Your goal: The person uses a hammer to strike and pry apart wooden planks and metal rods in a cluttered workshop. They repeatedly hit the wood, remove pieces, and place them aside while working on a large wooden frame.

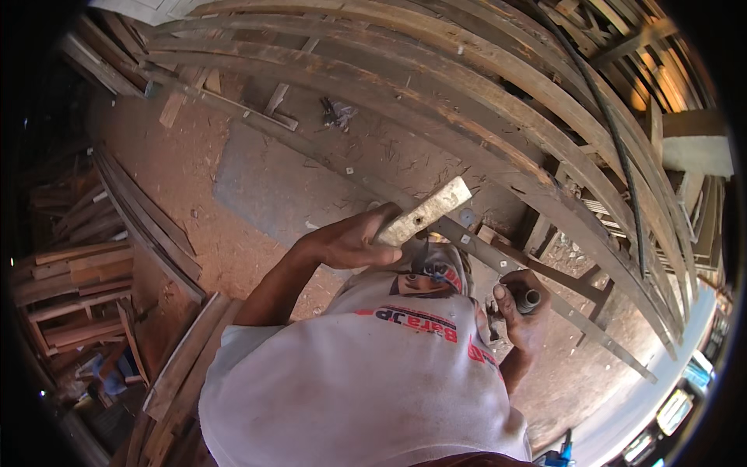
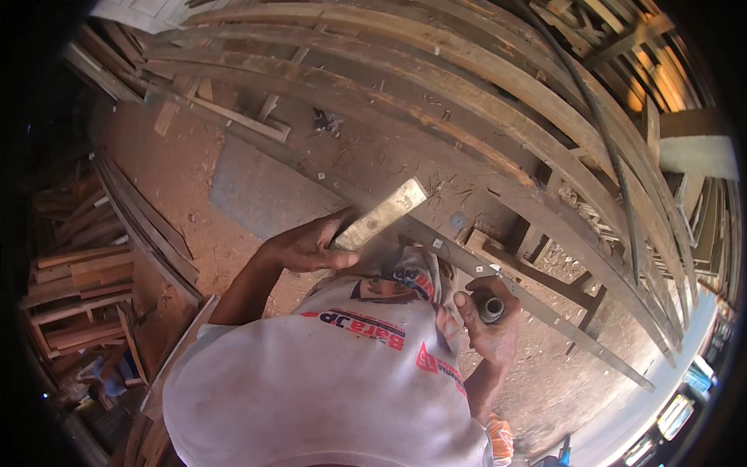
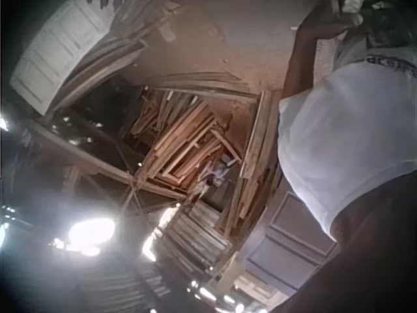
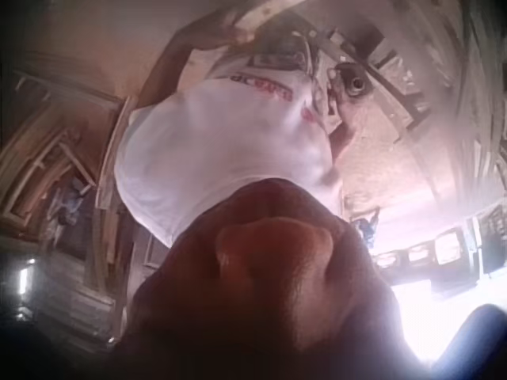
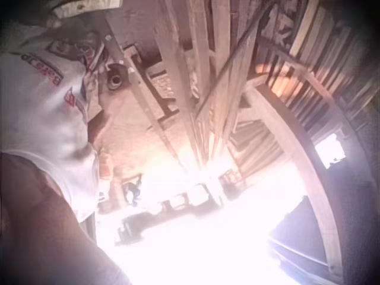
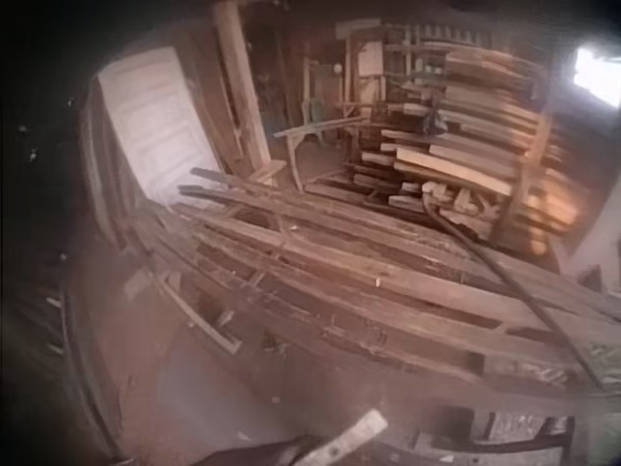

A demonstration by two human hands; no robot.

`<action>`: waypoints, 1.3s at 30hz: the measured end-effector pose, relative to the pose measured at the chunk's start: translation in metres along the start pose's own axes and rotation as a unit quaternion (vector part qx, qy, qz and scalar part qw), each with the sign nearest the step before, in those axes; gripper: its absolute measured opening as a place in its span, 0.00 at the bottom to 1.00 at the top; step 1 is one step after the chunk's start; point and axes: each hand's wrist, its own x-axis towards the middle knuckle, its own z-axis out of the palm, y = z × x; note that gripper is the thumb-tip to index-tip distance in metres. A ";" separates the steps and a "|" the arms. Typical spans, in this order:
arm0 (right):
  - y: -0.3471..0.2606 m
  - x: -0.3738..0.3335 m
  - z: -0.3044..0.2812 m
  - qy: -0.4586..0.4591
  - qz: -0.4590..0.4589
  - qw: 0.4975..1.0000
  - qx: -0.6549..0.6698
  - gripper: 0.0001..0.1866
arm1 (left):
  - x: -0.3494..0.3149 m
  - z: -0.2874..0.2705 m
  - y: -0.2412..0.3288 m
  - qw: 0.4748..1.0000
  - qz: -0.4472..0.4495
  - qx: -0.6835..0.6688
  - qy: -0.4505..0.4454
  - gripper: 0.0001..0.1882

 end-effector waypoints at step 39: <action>-0.297 0.180 0.413 -0.217 -0.226 0.940 -0.135 0.25 | -0.042 -0.050 -0.136 0.883 0.006 0.151 0.445 0.34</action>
